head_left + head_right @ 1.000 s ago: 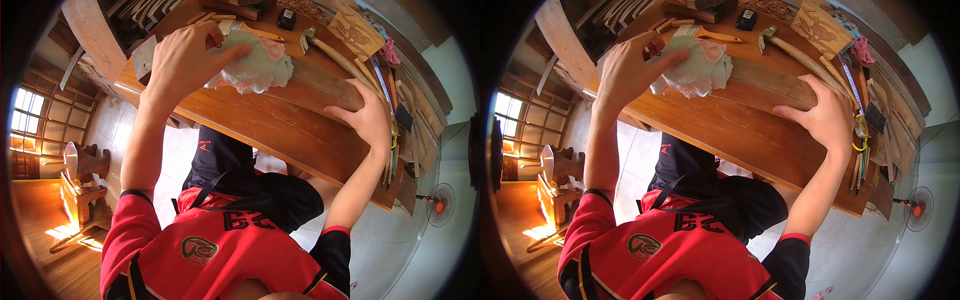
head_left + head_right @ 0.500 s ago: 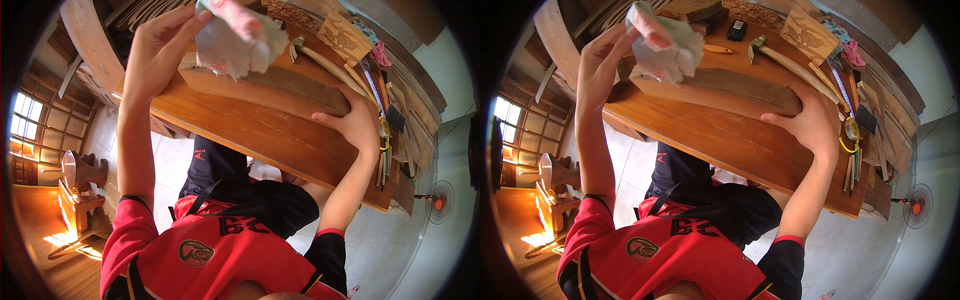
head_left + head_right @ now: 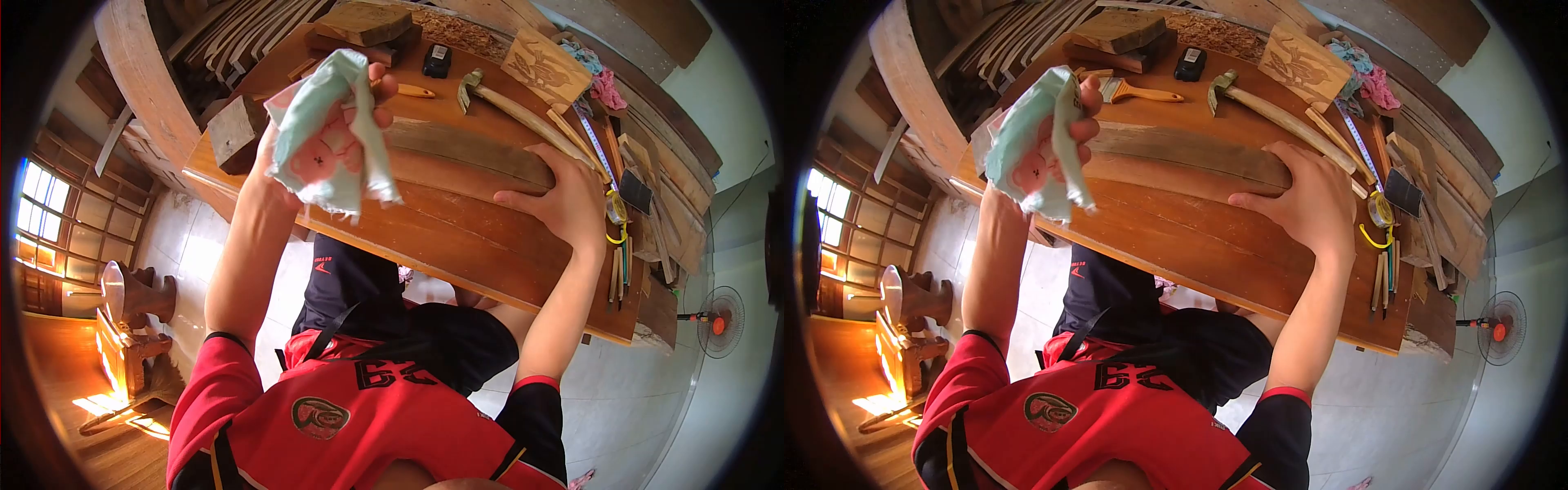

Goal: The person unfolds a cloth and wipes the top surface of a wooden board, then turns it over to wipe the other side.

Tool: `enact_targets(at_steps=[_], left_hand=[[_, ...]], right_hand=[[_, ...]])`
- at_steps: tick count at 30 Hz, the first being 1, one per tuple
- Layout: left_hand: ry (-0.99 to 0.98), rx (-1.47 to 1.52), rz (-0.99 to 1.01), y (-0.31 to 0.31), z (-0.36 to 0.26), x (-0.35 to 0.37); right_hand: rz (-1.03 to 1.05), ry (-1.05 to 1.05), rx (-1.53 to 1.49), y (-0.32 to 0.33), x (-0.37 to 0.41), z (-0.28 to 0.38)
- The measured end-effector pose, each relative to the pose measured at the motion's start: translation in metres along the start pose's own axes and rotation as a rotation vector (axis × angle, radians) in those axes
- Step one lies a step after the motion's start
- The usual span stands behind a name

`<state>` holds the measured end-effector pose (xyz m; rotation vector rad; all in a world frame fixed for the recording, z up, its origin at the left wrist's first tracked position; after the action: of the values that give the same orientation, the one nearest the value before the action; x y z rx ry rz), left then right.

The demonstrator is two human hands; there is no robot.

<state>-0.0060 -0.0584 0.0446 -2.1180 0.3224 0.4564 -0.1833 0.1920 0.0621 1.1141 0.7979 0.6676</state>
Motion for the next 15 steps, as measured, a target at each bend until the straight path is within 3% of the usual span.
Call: enact_targets(at_steps=[3, 7, 11, 15], left_hand=[[0.045, 0.118, 0.051, -0.008, 0.010, -0.009], [-0.027, 0.133, -0.134, -0.009, 0.021, -0.007], [0.083, 0.108, 0.116, -0.009, 0.028, -0.008], [-0.073, -0.189, -0.088, 0.010, 0.032, -0.004]], right_hand=[[-0.002, -0.007, 0.011, 0.000, 0.000, 0.000], [-0.014, -0.002, -0.007, 0.000, 0.000, 0.001], [0.062, -0.016, -0.006, -0.002, -0.003, -0.002], [-0.071, 0.161, -0.181, 0.002, -0.005, -0.001]])
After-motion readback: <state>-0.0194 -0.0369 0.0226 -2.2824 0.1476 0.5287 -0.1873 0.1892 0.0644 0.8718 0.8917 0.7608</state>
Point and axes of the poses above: each hand's wrist, its own x-axis away from the middle knuckle, its own y-axis out of the back of the hand, z = x × y, the point moved 6 cm from there along -x, towards the middle knuckle, and after that the axes turned 4 degrees about z, right-handed, at the moved point
